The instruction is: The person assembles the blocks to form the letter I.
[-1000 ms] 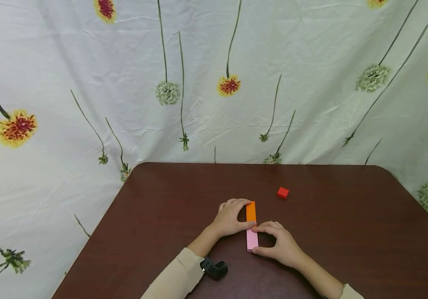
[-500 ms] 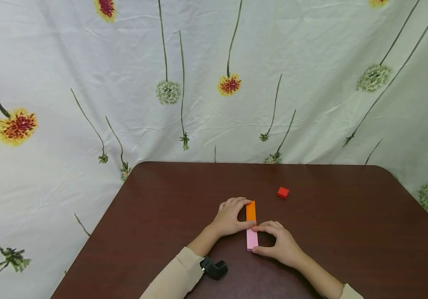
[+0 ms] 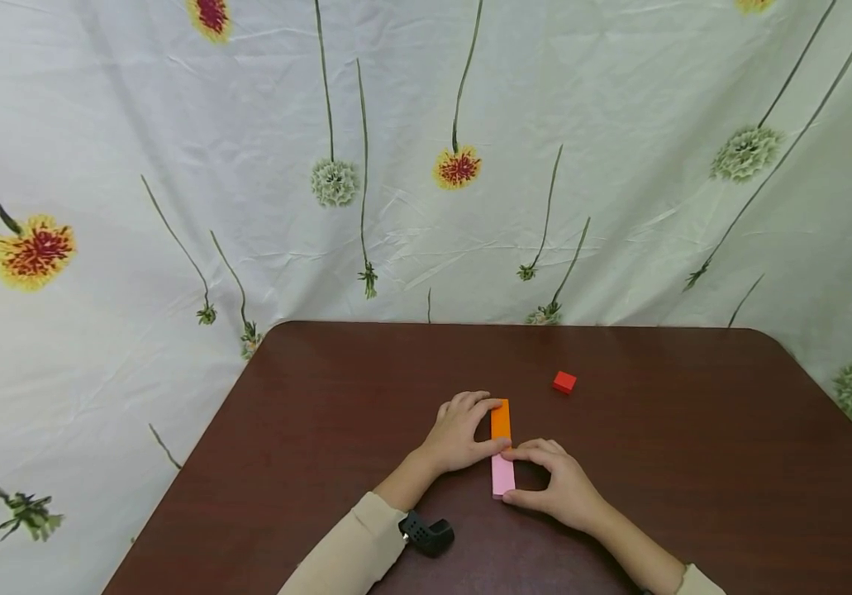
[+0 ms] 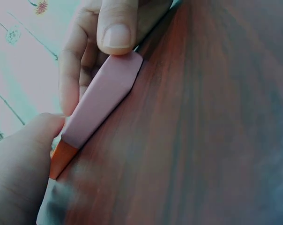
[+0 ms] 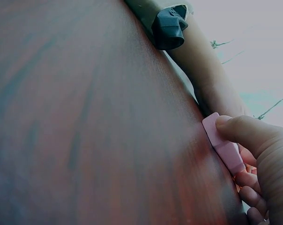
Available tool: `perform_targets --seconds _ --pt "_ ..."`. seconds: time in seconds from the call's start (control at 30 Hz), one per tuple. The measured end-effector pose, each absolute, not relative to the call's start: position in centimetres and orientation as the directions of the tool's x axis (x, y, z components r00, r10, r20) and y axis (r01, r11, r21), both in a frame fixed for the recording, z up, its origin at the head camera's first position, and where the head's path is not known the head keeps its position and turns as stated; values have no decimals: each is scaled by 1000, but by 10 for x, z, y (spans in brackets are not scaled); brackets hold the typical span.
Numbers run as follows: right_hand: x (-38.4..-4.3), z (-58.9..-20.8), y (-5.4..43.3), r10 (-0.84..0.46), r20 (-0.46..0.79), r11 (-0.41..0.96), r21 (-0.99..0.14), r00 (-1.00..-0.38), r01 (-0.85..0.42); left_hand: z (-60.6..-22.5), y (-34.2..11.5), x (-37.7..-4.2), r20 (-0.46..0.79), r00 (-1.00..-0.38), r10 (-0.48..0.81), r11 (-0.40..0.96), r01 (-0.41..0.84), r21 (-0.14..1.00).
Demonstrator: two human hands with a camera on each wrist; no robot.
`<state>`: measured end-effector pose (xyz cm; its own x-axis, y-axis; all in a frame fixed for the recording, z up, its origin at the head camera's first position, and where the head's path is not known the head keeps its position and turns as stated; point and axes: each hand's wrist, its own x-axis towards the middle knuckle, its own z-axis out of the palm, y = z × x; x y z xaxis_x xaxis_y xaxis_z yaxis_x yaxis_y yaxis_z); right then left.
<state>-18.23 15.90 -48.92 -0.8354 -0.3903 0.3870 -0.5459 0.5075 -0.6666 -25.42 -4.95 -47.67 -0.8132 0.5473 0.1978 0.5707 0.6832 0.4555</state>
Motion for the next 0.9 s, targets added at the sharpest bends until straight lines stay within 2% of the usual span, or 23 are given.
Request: perform_targets --seconds 0.37,0.9 --pt "-181 -490 158 -376 391 514 -666 -840 -540 -480 -53 -241 293 -766 572 642 640 422" --pt "-181 -489 156 -389 385 513 -664 -837 -544 -482 -62 -230 317 -752 578 634 658 406"
